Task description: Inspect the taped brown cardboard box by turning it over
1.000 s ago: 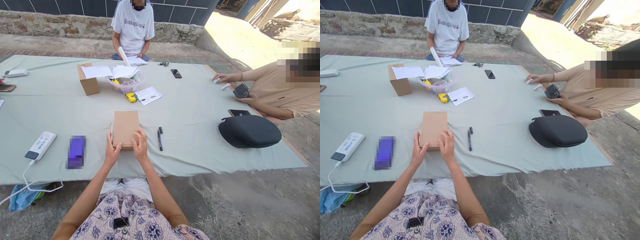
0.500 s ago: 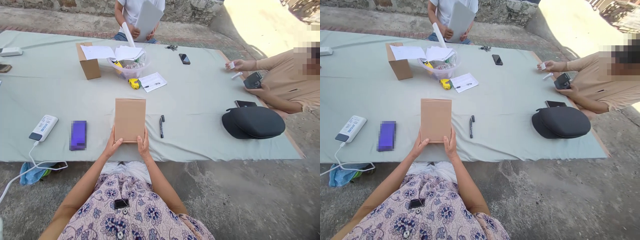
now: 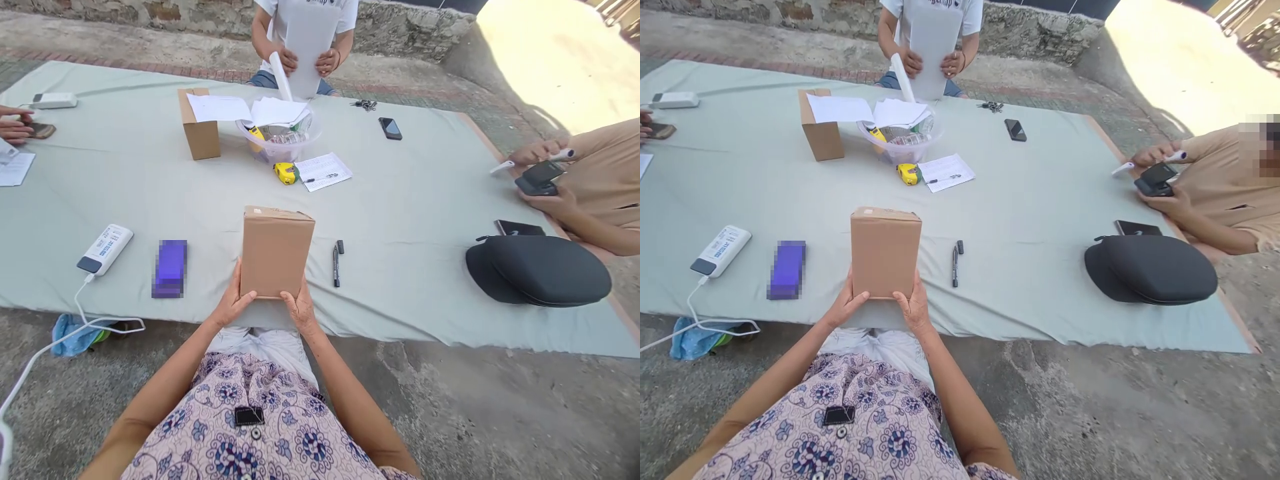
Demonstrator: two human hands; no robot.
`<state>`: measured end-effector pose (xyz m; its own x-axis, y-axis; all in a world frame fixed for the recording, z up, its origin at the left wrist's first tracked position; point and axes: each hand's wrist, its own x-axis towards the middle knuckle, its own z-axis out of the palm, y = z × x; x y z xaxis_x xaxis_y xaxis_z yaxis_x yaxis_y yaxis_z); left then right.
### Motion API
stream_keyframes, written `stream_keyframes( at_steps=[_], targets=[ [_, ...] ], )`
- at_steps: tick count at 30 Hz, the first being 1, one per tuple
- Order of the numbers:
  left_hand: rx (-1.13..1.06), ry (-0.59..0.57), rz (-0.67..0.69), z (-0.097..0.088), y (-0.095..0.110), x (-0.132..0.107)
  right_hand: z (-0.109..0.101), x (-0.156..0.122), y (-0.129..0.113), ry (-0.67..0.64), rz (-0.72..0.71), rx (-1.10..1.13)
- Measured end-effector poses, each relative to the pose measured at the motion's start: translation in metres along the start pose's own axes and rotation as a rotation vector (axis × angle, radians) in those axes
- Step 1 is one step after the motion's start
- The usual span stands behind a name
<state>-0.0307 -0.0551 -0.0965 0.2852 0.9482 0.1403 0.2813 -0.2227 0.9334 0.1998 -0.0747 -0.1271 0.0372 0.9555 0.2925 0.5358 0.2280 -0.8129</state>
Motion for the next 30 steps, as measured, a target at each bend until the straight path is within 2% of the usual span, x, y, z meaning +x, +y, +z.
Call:
stream_keyframes(
  at_steps=[2,6,11,15,24,27,30],
  targets=[
    [0.073,0.009,0.005,0.003,-0.011,-0.003,0.004,-0.004,0.005,-0.012,-0.038,-0.187],
    [0.21,0.136,0.007,0.014,-0.028,-0.008,0.017,-0.015,0.016,0.025,-0.134,-0.519],
    [0.286,0.152,0.027,0.02,-0.032,-0.013,0.02,-0.024,0.02,0.028,-0.183,-0.686],
    [0.301,0.157,0.052,0.018,-0.031,-0.014,0.02,-0.028,0.019,-0.055,-0.158,-0.721],
    [0.328,0.209,-0.058,0.024,-0.033,-0.02,0.019,-0.028,0.01,-0.158,-0.003,-0.652],
    [0.256,0.204,-0.093,0.024,-0.03,-0.022,0.018,-0.03,0.006,-0.152,0.028,-0.526],
    [0.093,0.156,-0.176,0.021,-0.025,-0.022,0.018,-0.032,0.003,-0.14,0.067,-0.418]
  ],
)
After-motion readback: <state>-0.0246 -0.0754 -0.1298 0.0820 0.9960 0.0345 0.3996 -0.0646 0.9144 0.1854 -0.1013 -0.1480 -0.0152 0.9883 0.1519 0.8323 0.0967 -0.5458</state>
